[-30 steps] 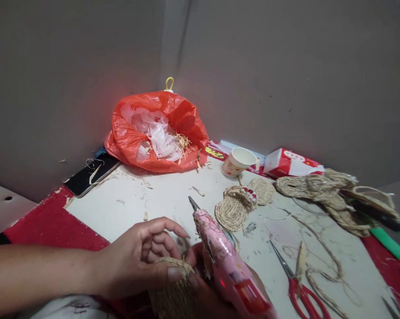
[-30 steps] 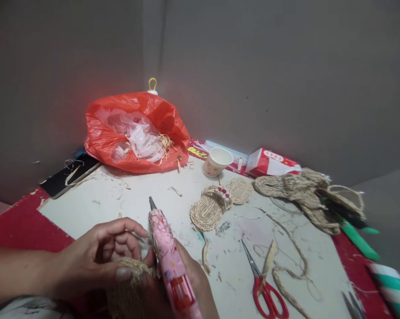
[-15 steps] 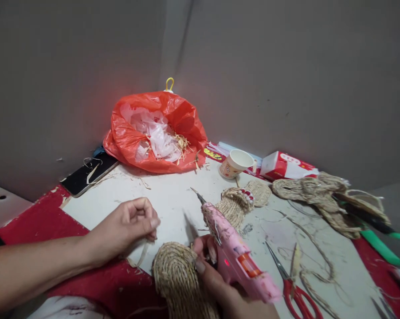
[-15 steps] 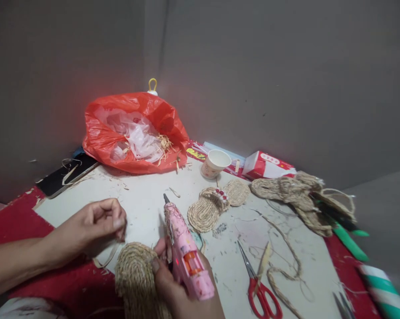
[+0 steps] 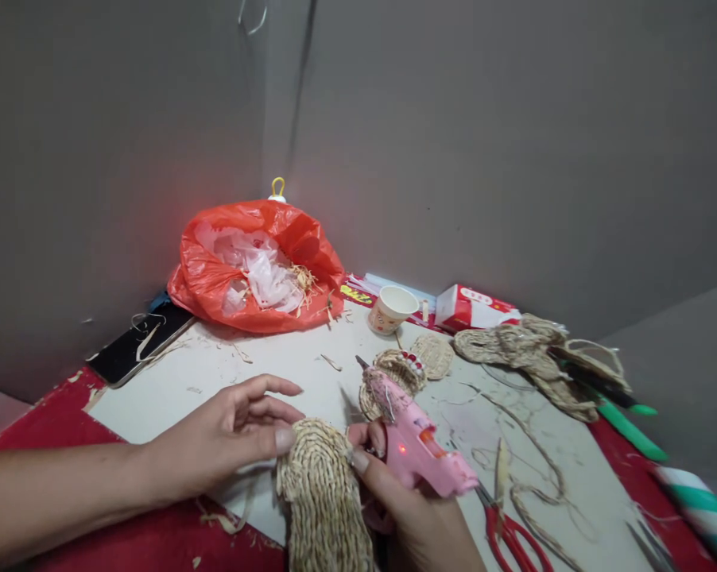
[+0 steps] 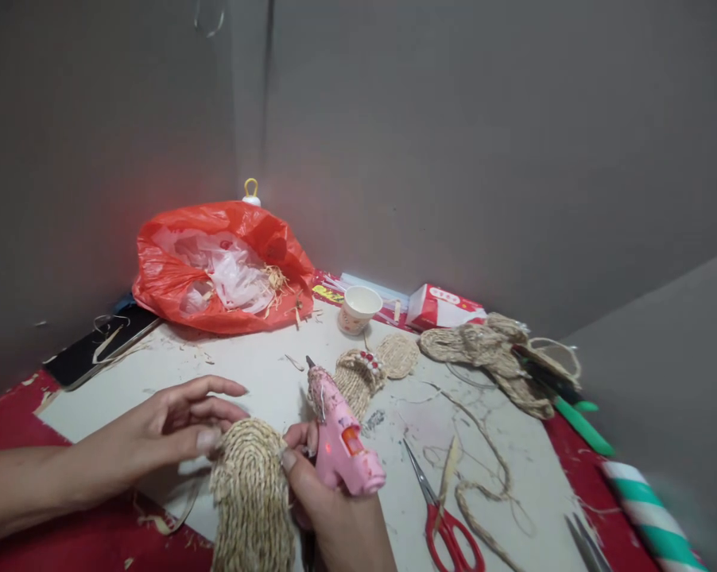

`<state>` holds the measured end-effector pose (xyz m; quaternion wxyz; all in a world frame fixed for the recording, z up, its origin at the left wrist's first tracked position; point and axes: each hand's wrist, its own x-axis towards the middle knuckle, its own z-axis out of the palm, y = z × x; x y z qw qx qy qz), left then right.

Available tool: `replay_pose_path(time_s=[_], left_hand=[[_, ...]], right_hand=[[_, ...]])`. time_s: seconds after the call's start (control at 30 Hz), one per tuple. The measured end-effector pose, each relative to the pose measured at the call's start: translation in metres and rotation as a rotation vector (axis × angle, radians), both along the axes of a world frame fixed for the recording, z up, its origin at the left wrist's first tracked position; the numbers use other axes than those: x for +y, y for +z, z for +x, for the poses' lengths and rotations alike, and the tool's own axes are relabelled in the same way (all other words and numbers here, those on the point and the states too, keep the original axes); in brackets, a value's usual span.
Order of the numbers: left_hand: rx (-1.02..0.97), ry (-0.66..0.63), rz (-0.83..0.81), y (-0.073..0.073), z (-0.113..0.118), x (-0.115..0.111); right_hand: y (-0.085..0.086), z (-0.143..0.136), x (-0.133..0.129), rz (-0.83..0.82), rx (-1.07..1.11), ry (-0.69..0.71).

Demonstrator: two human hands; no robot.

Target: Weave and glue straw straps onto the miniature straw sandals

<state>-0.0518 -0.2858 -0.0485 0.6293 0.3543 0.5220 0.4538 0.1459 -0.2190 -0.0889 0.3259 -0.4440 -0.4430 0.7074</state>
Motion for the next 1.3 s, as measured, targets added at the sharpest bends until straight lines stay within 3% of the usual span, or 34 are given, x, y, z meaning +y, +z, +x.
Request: replay_pose_path(time_s=[0.13,0.33,0.47,0.7,0.8,1.07,1.2,1.3], left_hand=[[0.059,0.08,0.026,-0.004,0.004,0.013],[-0.002,-0.095,0.132,-0.019,0.02,0.025],[0.111,-0.134,0.192,-0.017,0.027,0.027],[0.382,-0.044,0.247,-0.02,0.027,0.023],[0.332,-0.035,0.239,-0.021,0.026,0.023],[-0.023,-0.076,0.183,-0.023,0.027,0.025],[0.024,-0.042,0.176,-0.017,0.023,0.028],[0.076,-0.008,0.172,-0.011,0.018,0.031]], right_hand=[[0.0,-0.002,0.005,-0.098,0.107,-0.06],[-0.003,-0.003,0.012,-0.111,0.195,-0.108],[-0.001,-0.003,0.012,-0.129,0.192,-0.114],[0.015,-0.006,0.008,-0.149,0.185,-0.12],[0.019,-0.006,0.006,-0.151,0.185,-0.138],[0.014,-0.004,0.005,-0.1,0.087,-0.167],[0.013,0.001,0.007,-0.052,0.035,-0.209],[0.02,0.01,0.017,0.078,-0.092,-0.215]])
